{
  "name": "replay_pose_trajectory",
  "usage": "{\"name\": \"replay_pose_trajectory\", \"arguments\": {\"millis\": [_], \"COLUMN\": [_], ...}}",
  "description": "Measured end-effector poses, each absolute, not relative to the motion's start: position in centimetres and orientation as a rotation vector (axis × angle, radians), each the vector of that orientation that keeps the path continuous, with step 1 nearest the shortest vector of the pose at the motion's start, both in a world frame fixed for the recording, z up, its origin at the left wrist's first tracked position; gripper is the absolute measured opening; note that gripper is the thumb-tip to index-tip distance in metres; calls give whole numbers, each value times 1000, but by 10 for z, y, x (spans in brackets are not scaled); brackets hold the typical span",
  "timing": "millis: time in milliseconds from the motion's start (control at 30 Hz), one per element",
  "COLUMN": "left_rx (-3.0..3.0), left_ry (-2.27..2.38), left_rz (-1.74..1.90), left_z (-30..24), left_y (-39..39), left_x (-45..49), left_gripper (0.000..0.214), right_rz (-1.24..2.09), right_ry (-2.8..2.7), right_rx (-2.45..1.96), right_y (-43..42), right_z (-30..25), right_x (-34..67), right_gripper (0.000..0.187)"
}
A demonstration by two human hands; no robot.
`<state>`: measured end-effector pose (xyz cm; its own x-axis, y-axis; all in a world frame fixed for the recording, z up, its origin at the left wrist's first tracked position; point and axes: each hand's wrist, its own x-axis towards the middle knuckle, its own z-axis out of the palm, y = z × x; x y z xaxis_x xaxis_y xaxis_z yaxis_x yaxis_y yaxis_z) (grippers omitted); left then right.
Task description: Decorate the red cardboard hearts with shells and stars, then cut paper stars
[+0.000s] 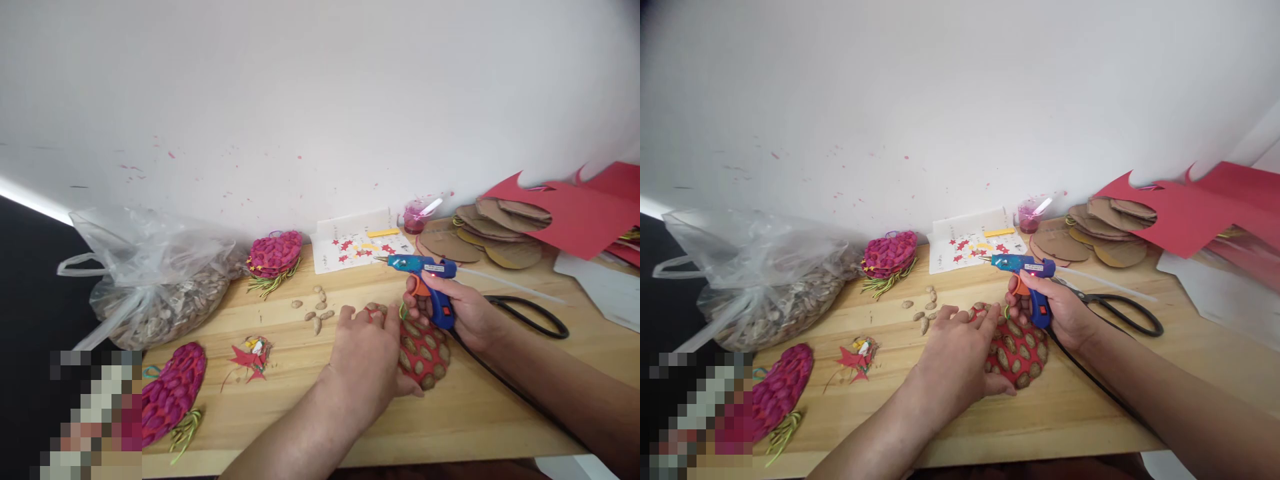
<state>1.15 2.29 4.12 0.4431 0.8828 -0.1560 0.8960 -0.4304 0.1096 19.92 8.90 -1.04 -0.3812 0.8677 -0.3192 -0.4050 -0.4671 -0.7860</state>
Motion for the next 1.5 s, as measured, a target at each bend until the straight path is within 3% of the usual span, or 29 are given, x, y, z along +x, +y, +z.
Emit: {"name": "replay_pose_trajectory", "arguments": {"millis": [233, 700, 1500], "left_rx": [2544, 2614, 2555], "left_ry": [1572, 1603, 1556], "left_rz": [-102, -114, -79], "left_z": [39, 37, 37], "left_y": [23, 23, 24], "left_x": [11, 9, 11], "left_gripper": [111, 97, 111], "right_rz": [1934, 1941, 1920], "right_ry": [-793, -802, -825], "right_rx": [-932, -913, -926], "right_y": [89, 88, 85], "right_z": [-11, -4, -3], "right_x": [198, 195, 195], "right_gripper": [24, 24, 27]}}
